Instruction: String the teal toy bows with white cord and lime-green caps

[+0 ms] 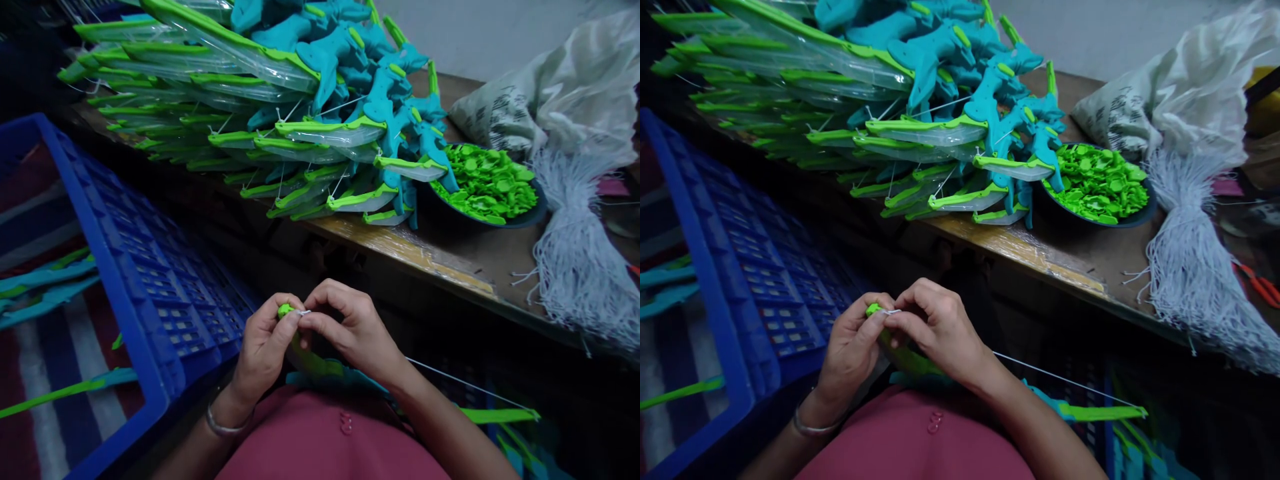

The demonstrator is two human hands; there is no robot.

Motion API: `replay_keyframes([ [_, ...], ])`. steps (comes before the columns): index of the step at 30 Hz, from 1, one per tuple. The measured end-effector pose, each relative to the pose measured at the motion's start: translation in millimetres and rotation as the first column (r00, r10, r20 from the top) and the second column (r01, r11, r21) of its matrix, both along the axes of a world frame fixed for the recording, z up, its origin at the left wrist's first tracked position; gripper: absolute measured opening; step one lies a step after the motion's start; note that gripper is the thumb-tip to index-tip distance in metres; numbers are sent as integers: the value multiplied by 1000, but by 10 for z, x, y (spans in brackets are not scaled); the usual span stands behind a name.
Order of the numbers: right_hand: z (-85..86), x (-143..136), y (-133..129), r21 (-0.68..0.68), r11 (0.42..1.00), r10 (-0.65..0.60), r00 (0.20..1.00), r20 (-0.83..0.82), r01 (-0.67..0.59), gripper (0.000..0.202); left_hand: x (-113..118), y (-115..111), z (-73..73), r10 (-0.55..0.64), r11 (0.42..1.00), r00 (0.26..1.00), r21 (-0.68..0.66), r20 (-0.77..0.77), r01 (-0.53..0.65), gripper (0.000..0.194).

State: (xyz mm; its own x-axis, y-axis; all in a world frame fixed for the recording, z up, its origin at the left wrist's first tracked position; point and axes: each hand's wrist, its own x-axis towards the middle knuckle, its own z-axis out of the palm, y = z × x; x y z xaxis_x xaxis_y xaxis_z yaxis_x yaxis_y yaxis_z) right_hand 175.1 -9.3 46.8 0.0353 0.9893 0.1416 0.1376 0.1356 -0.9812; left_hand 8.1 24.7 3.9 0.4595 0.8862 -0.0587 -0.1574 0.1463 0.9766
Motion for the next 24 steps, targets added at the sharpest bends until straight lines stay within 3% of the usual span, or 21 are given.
replay_keyframes([
  [8,-44,-13,-1,83,993,-89,993,79,82,24,39,69,47,-68,993,987,-82,148,81,18],
  [12,-53,-22,1,205,975,-132,965,228,85,19,105,67,75,11,993,983,-116,183,10,20],
  [18,-100,-80,-30,373,927,-212,879,428,43,17,171,55,114,137,975,987,-186,88,-119,22],
  [24,-61,-73,-88,375,927,-196,846,497,-6,14,200,59,146,146,957,986,-263,81,-120,22],
])
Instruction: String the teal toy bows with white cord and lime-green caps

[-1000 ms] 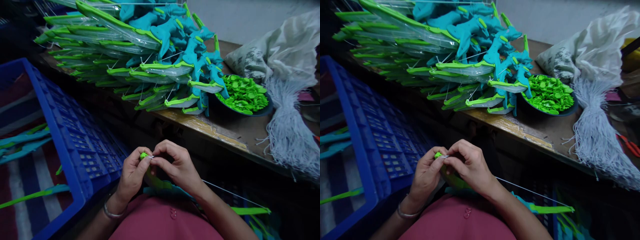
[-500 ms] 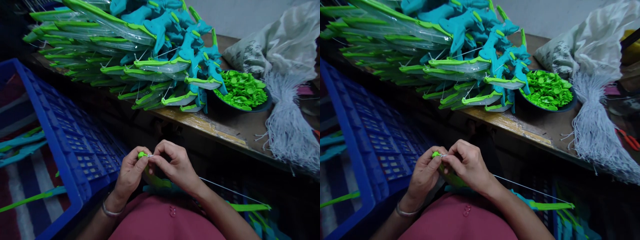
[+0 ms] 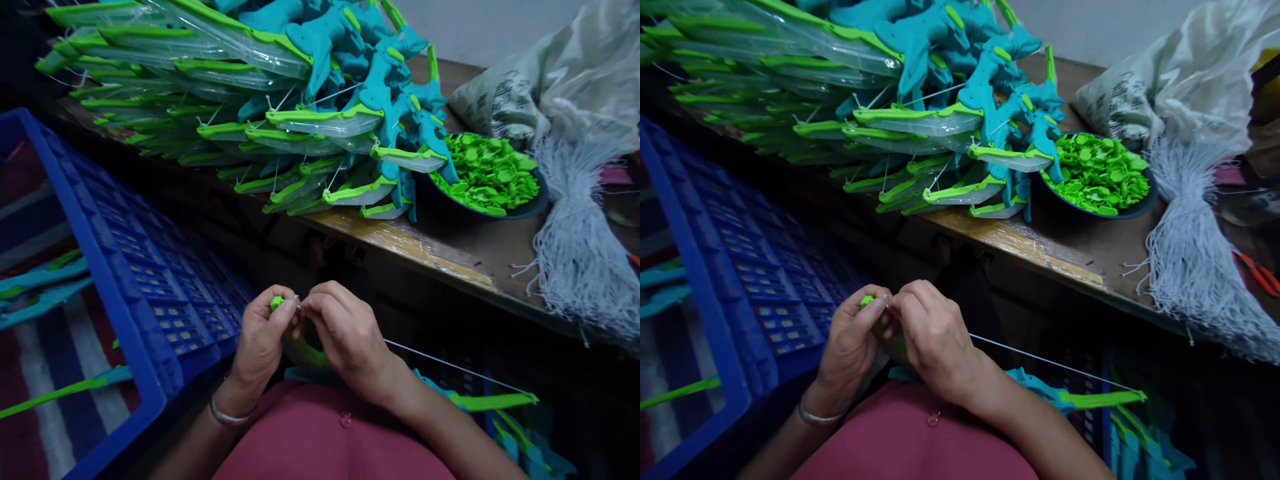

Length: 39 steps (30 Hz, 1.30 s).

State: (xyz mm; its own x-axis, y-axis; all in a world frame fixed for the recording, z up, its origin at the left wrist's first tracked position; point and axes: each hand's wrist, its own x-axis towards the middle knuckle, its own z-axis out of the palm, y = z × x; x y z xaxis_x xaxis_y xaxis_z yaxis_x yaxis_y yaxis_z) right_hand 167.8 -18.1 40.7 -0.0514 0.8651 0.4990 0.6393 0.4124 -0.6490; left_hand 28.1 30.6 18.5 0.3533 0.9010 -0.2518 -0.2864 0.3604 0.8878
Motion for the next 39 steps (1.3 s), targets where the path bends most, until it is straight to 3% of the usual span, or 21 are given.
replay_keyframes([
  [9,-100,-35,99,140,990,-15,1000,15,12,16,12,34,7,-30,1000,999,3,36,30,23],
  [17,-61,-2,113,106,994,0,992,-123,13,11,-63,71,-11,-125,992,983,12,135,124,16],
  [24,-98,-17,74,134,990,-26,998,-60,34,11,-60,67,-40,-141,990,973,17,180,140,16],
  [29,-90,-1,28,53,999,19,991,-134,-12,16,-74,49,-56,-151,988,970,14,189,151,19],
  [39,-113,-23,24,84,996,13,988,-154,0,12,-131,-83,-164,-104,985,994,141,41,97,17],
])
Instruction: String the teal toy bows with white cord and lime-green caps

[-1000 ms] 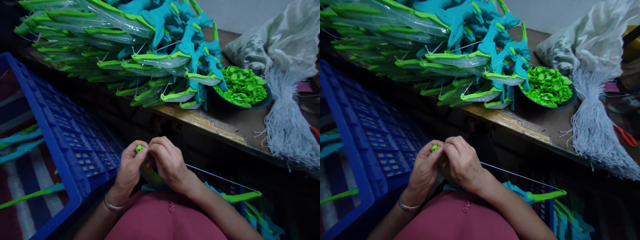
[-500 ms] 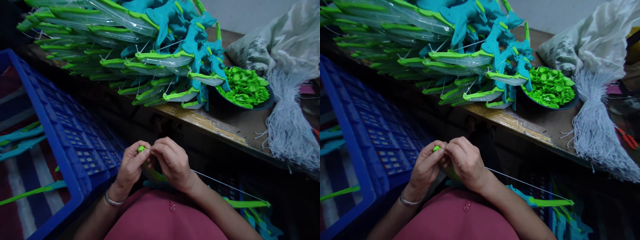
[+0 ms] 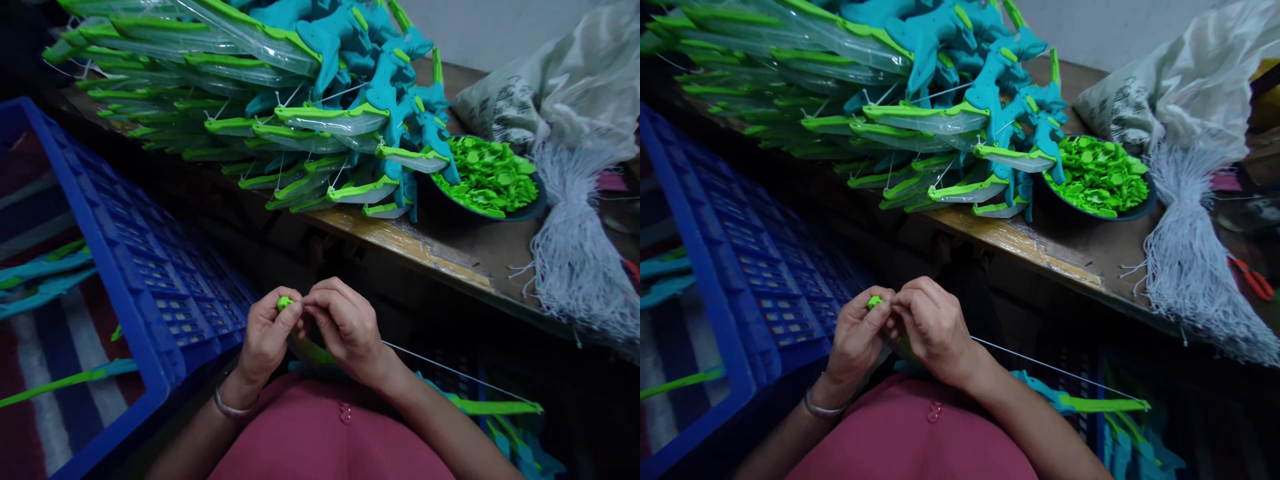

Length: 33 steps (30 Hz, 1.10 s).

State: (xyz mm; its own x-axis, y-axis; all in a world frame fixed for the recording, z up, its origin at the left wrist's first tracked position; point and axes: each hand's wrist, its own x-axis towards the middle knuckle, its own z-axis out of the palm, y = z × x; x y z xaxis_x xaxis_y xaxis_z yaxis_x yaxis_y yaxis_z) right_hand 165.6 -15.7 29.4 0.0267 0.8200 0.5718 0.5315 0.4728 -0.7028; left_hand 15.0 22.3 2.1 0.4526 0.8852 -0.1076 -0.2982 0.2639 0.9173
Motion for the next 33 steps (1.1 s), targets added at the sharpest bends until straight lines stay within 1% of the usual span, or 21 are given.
replay_keyframes([
  [3,7,-21,-12,-40,999,-15,999,-36,14,11,-10,-17,-20,12,999,999,32,-51,-11,17],
  [7,34,-18,-42,-60,998,-6,999,-36,4,13,-21,3,-5,-31,1000,998,6,-50,31,21],
  [12,47,9,-68,-76,996,40,996,-75,-46,15,-19,42,16,-81,995,996,-55,40,83,27],
  [16,48,21,-66,-101,991,69,985,-158,-86,19,-6,70,0,-112,991,988,-60,103,118,25],
  [18,53,27,-59,-111,989,79,983,-164,-98,19,-5,78,-16,-120,990,986,-55,120,127,23],
  [22,48,39,-42,-88,992,87,992,-88,-94,17,-28,70,-47,-124,991,986,-41,113,129,23],
  [25,15,37,-23,-29,997,68,998,17,-68,14,-43,49,-53,-122,992,990,-19,65,123,24],
  [28,-39,27,5,48,999,7,985,172,-15,14,-28,26,-43,-82,996,997,-18,-5,82,27],
  [30,-70,18,23,97,995,-45,969,244,21,14,-3,13,-31,-44,999,998,-31,-36,42,28],
  [33,-93,8,34,139,987,-111,966,234,80,13,34,0,-18,-15,998,999,-62,-34,13,27],
])
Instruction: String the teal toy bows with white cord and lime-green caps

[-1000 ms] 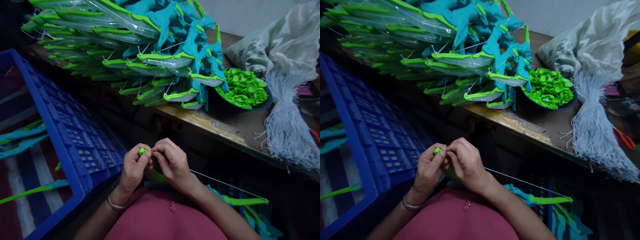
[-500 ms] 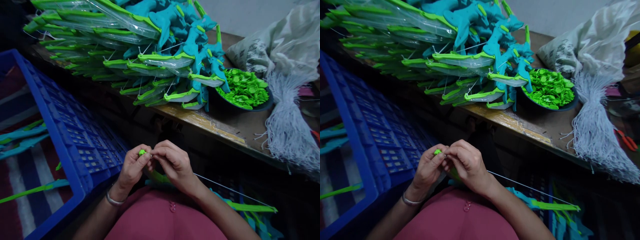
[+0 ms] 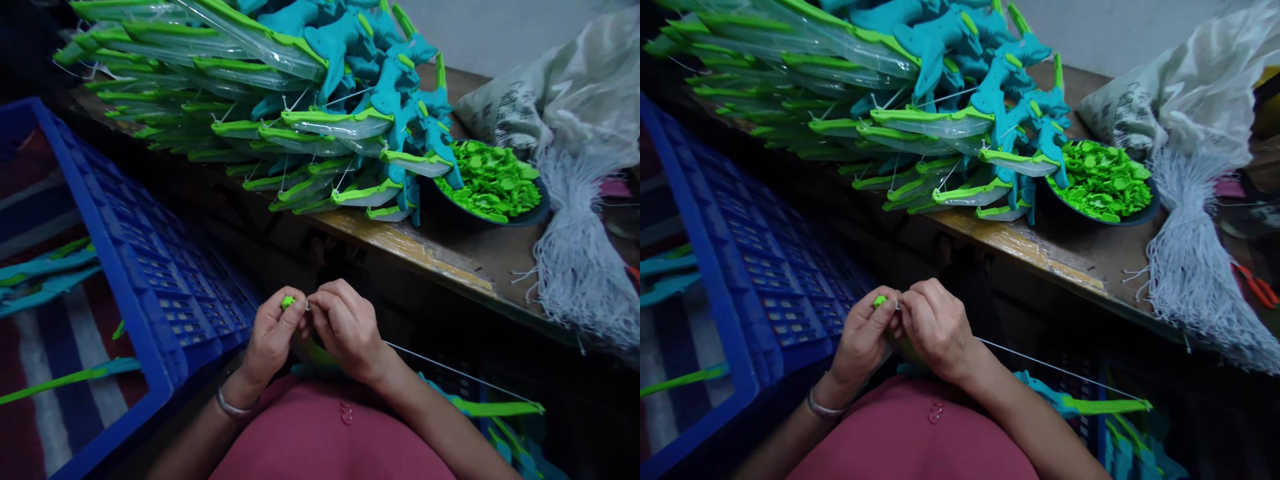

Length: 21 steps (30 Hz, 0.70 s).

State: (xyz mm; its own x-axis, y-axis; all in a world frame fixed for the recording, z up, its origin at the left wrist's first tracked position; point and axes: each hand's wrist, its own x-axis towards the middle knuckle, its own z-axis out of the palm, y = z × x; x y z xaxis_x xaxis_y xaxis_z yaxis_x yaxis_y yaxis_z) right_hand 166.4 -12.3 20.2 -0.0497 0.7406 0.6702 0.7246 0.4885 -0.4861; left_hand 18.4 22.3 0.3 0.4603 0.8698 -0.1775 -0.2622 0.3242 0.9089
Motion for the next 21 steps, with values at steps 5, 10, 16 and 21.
replay_keyframes([
  [5,11,-14,-27,-55,997,-52,989,-135,45,11,20,0,0,8,1000,999,-13,53,-8,24],
  [10,25,-37,-61,-83,996,-45,970,-240,25,11,23,9,-8,-1,999,994,-42,111,6,22],
  [16,55,-72,-107,-105,994,-65,949,-308,34,11,48,11,27,21,994,989,-112,143,-5,22],
  [21,57,-69,-124,-111,994,-60,946,-317,26,12,55,18,24,37,987,991,-157,131,-17,24],
])
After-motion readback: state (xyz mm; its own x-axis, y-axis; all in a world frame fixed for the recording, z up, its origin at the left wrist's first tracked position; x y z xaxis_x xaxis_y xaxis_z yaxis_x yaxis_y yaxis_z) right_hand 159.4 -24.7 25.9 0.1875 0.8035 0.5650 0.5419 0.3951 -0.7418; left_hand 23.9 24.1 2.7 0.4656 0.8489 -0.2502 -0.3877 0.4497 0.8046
